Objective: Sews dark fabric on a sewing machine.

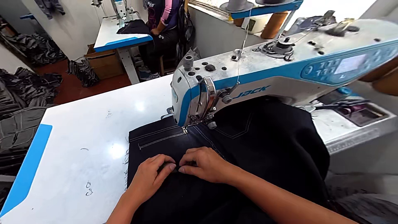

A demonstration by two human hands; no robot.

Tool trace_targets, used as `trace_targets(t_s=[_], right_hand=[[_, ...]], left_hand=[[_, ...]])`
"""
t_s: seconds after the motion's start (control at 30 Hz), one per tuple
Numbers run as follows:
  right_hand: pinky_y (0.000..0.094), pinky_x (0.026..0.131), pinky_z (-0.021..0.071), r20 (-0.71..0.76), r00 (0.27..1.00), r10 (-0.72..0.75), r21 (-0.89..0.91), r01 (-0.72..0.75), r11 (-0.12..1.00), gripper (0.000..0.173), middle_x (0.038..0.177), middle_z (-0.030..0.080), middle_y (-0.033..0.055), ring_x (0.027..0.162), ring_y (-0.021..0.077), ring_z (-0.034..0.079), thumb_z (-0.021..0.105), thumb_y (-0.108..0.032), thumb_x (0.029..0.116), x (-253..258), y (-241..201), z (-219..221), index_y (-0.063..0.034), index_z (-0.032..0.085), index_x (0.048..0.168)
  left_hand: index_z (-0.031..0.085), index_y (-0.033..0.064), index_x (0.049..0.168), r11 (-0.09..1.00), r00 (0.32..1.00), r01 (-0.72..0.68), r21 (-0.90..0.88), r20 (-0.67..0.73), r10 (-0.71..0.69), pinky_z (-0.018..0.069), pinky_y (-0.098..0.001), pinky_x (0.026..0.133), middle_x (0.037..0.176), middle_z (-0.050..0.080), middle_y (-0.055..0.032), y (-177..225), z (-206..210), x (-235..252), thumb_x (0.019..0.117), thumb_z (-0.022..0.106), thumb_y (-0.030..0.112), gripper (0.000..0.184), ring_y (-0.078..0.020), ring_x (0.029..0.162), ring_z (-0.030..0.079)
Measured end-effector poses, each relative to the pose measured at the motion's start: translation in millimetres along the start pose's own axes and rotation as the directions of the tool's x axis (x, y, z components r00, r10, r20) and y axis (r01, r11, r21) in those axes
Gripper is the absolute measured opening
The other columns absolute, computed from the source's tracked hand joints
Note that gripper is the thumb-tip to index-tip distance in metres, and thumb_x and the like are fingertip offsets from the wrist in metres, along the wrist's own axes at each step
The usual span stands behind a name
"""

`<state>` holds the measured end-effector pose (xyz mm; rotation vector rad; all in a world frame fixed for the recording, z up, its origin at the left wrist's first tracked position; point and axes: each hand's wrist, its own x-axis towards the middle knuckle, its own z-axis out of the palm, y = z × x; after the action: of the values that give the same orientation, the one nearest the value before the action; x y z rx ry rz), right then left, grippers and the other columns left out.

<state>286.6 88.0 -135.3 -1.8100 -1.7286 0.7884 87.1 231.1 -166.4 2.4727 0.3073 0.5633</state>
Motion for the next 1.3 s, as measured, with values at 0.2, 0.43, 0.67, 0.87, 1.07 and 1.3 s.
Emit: trace_targets(t_s=[0.2, 0.43, 0.67, 0.87, 1.07, 1.3], right_hand=[[0.034, 0.072, 0.0517, -0.04, 0.999, -0.006, -0.032, 0.005, 0.999, 0.027, 0.089, 0.067, -0.0009, 0.08, 0.0097, 0.065, 0.061, -0.036, 0.1009, -2.5, -1.0, 5.0, -0.0156, 0.077, 0.101], [0.0364, 0.063, 0.0492, -0.116, 0.993, -0.034, -0.105, 0.021, 0.994, 0.025, 0.08, 0.066, -0.0009, 0.072, 0.0121, 0.063, 0.059, -0.031, 0.0979, -1.2, -2.2, 10.0, -0.0153, 0.078, 0.094], [0.0373, 0.063, 0.047, -0.143, 0.989, 0.049, -0.085, -0.061, 0.995, 0.026, 0.084, 0.067, -0.0033, 0.072, 0.0113, 0.062, 0.057, -0.032, 0.0991, -2.5, -6.4, 12.7, -0.0177, 0.078, 0.094], [0.0358, 0.057, 0.046, -0.187, 0.982, -0.035, -0.203, -0.004, 0.979, 0.031, 0.08, 0.064, -0.0022, 0.065, 0.0125, 0.06, 0.056, -0.037, 0.1005, -3.0, -7.7, 16.9, -0.0156, 0.077, 0.091], [0.0317, 0.047, 0.0443, -0.38, 0.902, -0.207, -0.334, 0.075, 0.939, 0.031, 0.073, 0.063, -0.0043, 0.056, 0.0098, 0.059, 0.054, -0.034, 0.0955, -4.7, 2.0, 36.5, -0.0172, 0.076, 0.082], [0.0269, 0.046, 0.0444, -0.434, 0.785, -0.442, -0.54, 0.167, 0.825, 0.029, 0.075, 0.065, -0.0027, 0.061, 0.0113, 0.063, 0.053, -0.028, 0.0979, -10.9, 6.1, 52.7, -0.0168, 0.074, 0.081]], left_hand=[[0.077, 0.018, 0.097, 0.998, 0.989, 0.056, 0.021, -0.139, -0.052, 0.0535, -0.0291, 0.08, 0.09, 0.074, 0.0078, 7.5, 13.7, -5.4, 0.0963, 0.064, 0.041, 0.027, -0.0042, 0.087, 0.068], [0.077, 0.0151, 0.089, 0.966, 0.926, -0.1, 0.238, -0.332, 0.178, 0.0515, -0.0283, 0.078, 0.083, 0.074, 0.0045, 11.2, 27.4, -6.8, 0.0946, 0.066, 0.027, 0.017, -0.0085, 0.081, 0.067], [0.077, 0.0122, 0.099, 0.728, 0.814, -0.289, 0.621, -0.241, 0.528, 0.0453, -0.0306, 0.076, 0.093, 0.073, -0.0006, 21.7, 25.9, -19.8, 0.0985, 0.057, 0.008, 0.02, -0.017, 0.082, 0.061], [0.077, 0.0074, 0.099, 0.684, 0.821, -0.312, 0.66, -0.176, 0.543, 0.0465, -0.0284, 0.066, 0.091, 0.073, -0.0029, 24.4, 25.2, -24.5, 0.0979, 0.056, 0.004, 0.021, -0.0169, 0.074, 0.061], [0.08, 0.0127, 0.101, 0.997, 0.961, -0.032, 0.066, -0.272, 0.049, 0.0584, -0.0276, 0.081, 0.096, 0.076, -0.0006, 27.0, 17.1, -31.2, 0.0957, 0.065, 0.029, 0.023, -0.0099, 0.092, 0.071], [0.081, 0.0174, 0.102, 0.982, 0.98, 0.173, 0.077, -0.116, -0.164, 0.0553, -0.0353, 0.085, 0.098, 0.076, 0.0032, 31.3, 15.2, -24.4, 0.0961, 0.066, 0.036, 0.025, -0.0147, 0.097, 0.069]])
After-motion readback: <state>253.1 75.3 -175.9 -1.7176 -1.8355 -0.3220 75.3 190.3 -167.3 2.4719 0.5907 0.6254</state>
